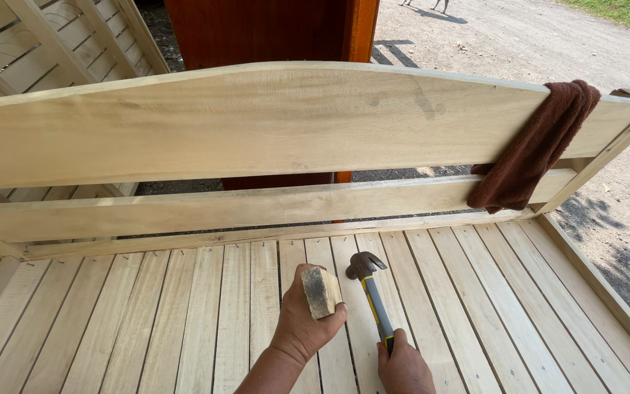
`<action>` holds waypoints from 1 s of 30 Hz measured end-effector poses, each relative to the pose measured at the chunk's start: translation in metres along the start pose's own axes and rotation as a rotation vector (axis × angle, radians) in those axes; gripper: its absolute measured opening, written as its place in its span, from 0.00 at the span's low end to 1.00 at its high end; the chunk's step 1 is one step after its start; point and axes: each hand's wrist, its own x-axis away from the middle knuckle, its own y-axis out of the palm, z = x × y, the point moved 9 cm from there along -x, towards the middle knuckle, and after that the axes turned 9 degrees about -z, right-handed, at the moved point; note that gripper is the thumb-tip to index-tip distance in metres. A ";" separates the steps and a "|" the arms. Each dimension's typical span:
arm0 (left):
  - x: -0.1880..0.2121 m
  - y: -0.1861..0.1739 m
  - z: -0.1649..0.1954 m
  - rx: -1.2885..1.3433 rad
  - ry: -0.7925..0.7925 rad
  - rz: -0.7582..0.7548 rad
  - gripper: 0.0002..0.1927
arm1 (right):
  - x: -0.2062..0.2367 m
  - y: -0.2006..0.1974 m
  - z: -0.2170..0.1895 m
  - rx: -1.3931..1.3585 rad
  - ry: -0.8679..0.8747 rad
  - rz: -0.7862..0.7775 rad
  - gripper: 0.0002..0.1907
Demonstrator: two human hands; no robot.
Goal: The person hammers nails into a slatted wooden bed frame, taking nails from a pink bowl and driving them along the frame rails and headboard joint. They also hold a sanding block against the wood rails and rub it along the surfaces while steadying the hammer.
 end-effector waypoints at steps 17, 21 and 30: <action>-0.016 0.019 0.009 0.043 -0.016 -0.027 0.28 | -0.015 -0.003 0.018 -0.257 -0.047 0.013 0.17; -0.017 0.017 0.008 0.006 -0.028 -0.038 0.28 | -0.014 -0.019 0.026 -0.256 -0.040 0.113 0.17; -0.021 0.017 0.012 0.020 -0.041 -0.050 0.27 | -0.064 0.020 0.038 -0.323 -0.192 0.017 0.11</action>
